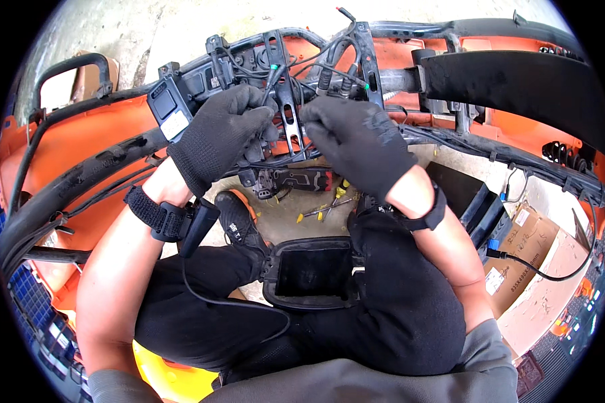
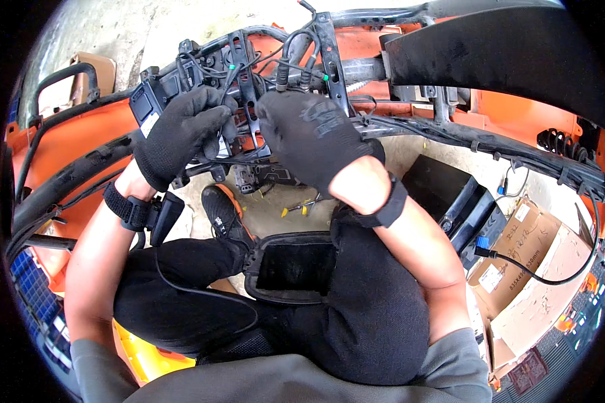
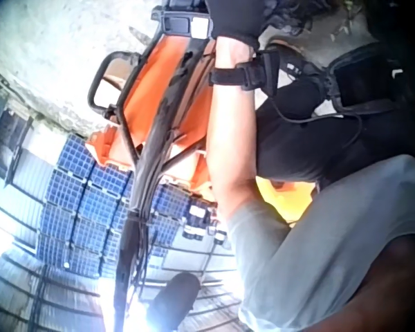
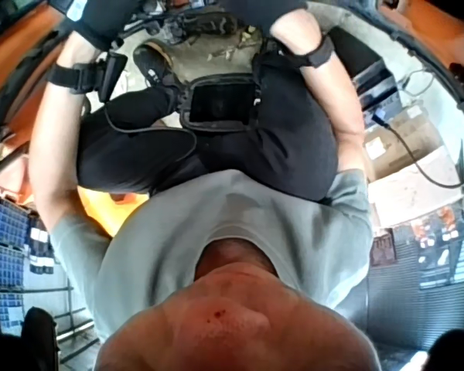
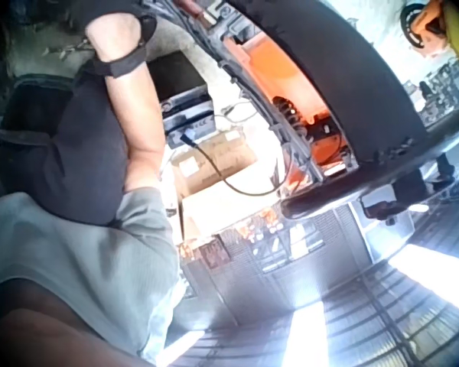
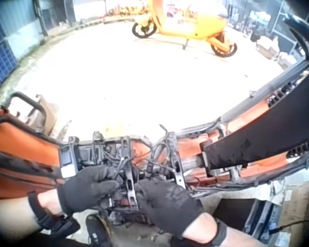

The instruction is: The person connects wiring harnesses in the front panel of an electric scooter, positions a battery on the floor to check its connection, and begins reassembling the plastic body panels.

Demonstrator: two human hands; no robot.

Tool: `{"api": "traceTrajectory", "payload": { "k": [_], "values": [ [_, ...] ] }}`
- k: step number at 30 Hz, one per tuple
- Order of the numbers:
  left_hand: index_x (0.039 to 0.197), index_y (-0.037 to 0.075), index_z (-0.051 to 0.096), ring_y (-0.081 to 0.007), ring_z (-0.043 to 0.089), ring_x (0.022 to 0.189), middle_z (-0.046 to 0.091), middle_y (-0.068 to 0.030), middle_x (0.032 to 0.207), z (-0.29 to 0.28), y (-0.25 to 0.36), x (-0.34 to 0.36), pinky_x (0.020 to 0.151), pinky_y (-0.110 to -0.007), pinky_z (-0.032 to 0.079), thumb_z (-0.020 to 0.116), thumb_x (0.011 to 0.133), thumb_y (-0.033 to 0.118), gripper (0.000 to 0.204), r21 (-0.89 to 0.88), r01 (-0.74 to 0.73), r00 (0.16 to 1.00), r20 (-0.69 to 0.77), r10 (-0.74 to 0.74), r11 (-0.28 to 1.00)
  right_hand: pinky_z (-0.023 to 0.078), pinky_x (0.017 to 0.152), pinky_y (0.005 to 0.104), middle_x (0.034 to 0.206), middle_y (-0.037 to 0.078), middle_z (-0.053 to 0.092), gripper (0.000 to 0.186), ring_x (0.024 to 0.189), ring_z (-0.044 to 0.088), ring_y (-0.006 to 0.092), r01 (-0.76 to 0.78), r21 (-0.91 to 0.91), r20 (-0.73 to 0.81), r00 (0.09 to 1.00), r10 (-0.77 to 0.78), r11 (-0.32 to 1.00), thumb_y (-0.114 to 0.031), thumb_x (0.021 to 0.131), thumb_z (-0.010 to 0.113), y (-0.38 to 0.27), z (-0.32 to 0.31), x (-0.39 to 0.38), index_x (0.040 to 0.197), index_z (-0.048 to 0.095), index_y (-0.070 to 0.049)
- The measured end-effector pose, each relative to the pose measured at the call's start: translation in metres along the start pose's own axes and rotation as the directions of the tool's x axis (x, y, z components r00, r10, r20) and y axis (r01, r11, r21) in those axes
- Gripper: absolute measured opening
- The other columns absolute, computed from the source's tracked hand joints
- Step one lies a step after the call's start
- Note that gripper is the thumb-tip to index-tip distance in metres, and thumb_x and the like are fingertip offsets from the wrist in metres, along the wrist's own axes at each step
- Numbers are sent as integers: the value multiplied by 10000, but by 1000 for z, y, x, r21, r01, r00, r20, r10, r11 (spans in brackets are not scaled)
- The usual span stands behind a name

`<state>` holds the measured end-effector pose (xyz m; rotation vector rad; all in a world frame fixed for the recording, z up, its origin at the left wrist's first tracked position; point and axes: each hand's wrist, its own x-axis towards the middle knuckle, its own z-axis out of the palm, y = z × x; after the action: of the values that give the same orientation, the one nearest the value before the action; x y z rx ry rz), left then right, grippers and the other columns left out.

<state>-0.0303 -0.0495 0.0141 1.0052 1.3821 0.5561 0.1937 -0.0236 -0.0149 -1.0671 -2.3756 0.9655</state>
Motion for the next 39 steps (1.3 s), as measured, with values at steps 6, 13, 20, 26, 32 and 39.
{"api": "traceTrajectory", "payload": {
  "k": [6,13,20,26,32,39],
  "values": [
    [1111,18,608,-52,570,633,684,-31,862,-4,8,-1,574,-199,448,524,981,171,217,-8,32,999,22,-31,999,508,690,425,840,171,641,133,772,642,362,17,-117,4,1000,-17,993,-124,865,634,0,4,3,960,637,-31],
    [1152,-4,595,-53,603,655,712,-61,958,-9,2,-1,591,-190,494,528,966,127,237,15,32,994,106,-33,999,500,714,316,884,96,673,169,768,632,162,-197,151,91,978,185,969,-109,905,623,-2,-31,-5,1032,653,-1],
    [1197,-11,604,-53,622,733,727,-80,1033,-15,-1,1,658,-197,509,503,951,113,293,-97,28,992,128,-16,995,490,674,343,769,132,667,164,702,639,218,-323,7,230,921,313,946,-135,898,627,-4,-52,-24,964,642,14],
    [1211,-10,615,-49,623,772,725,-56,1021,-15,-1,3,692,-194,504,497,921,98,332,-44,47,984,172,-39,998,505,743,448,898,211,661,229,854,659,370,-250,-107,194,944,267,962,-178,889,640,1,-29,-36,1016,596,8],
    [1125,4,624,-71,627,612,713,-52,919,-13,-5,1,522,-199,504,550,925,120,243,-126,4,985,170,17,992,500,737,499,855,246,644,266,849,642,433,-206,-91,194,956,220,974,-207,863,639,10,-10,-48,981,556,17],
    [1125,13,633,-58,605,650,664,-13,852,-11,-3,2,559,-199,488,607,940,180,251,-43,26,979,201,-17,999,513,737,424,894,196,643,305,812,650,333,-321,86,270,919,288,943,-182,877,646,22,-7,-47,1095,577,21]
  ]
}}
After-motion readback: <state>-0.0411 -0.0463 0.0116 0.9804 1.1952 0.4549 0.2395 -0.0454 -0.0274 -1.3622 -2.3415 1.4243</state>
